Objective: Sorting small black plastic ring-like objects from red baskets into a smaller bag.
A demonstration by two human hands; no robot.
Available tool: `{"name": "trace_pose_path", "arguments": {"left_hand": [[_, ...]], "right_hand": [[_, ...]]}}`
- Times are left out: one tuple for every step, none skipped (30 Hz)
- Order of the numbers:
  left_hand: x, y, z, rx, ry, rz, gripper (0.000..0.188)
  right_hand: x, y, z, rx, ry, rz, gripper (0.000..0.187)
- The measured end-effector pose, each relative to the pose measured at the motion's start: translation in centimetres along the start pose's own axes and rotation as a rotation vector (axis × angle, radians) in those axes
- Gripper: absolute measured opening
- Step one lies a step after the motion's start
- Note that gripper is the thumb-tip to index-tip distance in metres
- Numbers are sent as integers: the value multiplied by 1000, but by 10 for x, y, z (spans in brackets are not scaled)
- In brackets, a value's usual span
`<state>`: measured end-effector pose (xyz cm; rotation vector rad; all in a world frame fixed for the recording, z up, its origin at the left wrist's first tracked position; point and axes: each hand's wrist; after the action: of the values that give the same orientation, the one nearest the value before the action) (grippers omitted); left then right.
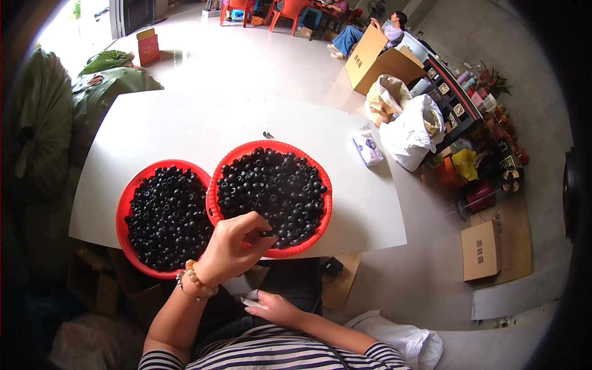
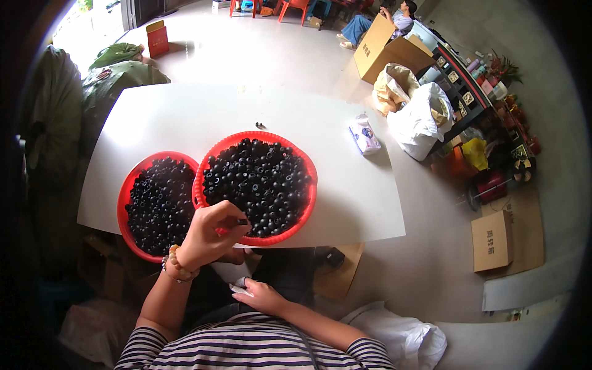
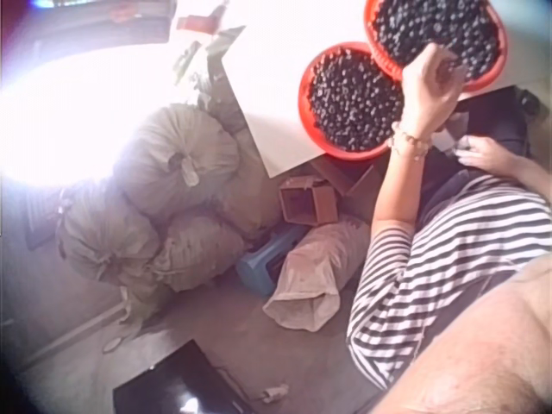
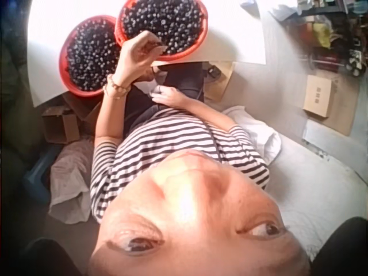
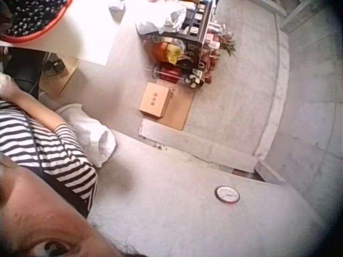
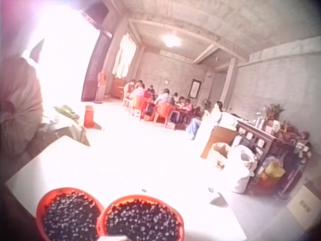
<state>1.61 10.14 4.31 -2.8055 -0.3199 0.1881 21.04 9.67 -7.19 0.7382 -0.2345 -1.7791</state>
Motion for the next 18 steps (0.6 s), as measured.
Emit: {"name": "trace_pose_path", "arguments": {"left_hand": [[-2, 3, -1, -15, 68, -19, 12], [-1, 6, -2, 14, 181, -82, 12], [-4, 10, -4, -46, 254, -73, 12], [-8, 14, -7, -106, 328, -63, 12], [-11, 18, -8, -166, 402, -53, 12], [-16, 21, -6, -148, 395, -25, 13], [-19, 25, -8, -145, 405, -35, 13], [-22, 27, -10, -143, 419, -38, 13], [-24, 30, -11, -140, 433, -41, 13], [-25, 33, -10, -113, 445, -48, 12], [-27, 36, -10, -118, 496, -45, 12], [-27, 38, -9, -122, 547, -42, 13], [-28, 40, -9, -129, 600, -40, 14], [-28, 41, -11, -154, 653, -58, 15], [-28, 40, -15, -179, 708, -75, 16], [-29, 43, -18, -206, 758, -103, 17], [-31, 46, -17, -208, 772, -102, 17], [-34, 49, -15, -209, 786, -102, 18]], "right_hand": [[-1, 1, 5, 10, 20, 14, 37], [-1, 1, 8, 20, 40, 28, 37], [1, 0, 8, 22, 31, 24, 37], [4, 0, 5, 25, 22, 19, 37], [5, 0, 7, 28, 13, 13, 37], [3, 1, 11, 68, 8, 32, 36], [-3, 2, 25, 107, 4, 59, 36], [-7, 2, 34, 149, -3, 81, 35], [-9, 2, 36, 120, 11, 67, 35], [-9, 2, 37, 89, 26, 54, 34], [-11, 2, 39, 58, 42, 40, 33], [-12, 2, 39, 7, 28, 36, 35], [-11, 2, 39, -35, -85, -19, 35], [-10, 3, 39, -76, -197, -75, 35], [-10, 3, 39, -117, -309, -132, 35], [-17, 8, 50, -123, -411, -101, 34], [-19, 11, 54, -156, -498, -112, 31], [-26, 14, 61, -241, -430, -152, 31]]}}
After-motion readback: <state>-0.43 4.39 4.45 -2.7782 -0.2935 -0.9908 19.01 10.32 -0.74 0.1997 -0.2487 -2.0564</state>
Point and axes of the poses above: each hand's wrist, its own y-axis away from the middle knuckle, its own x-axis out of the palm, z = x × y, and after that the axes turned 11 degrees about y, right-handed
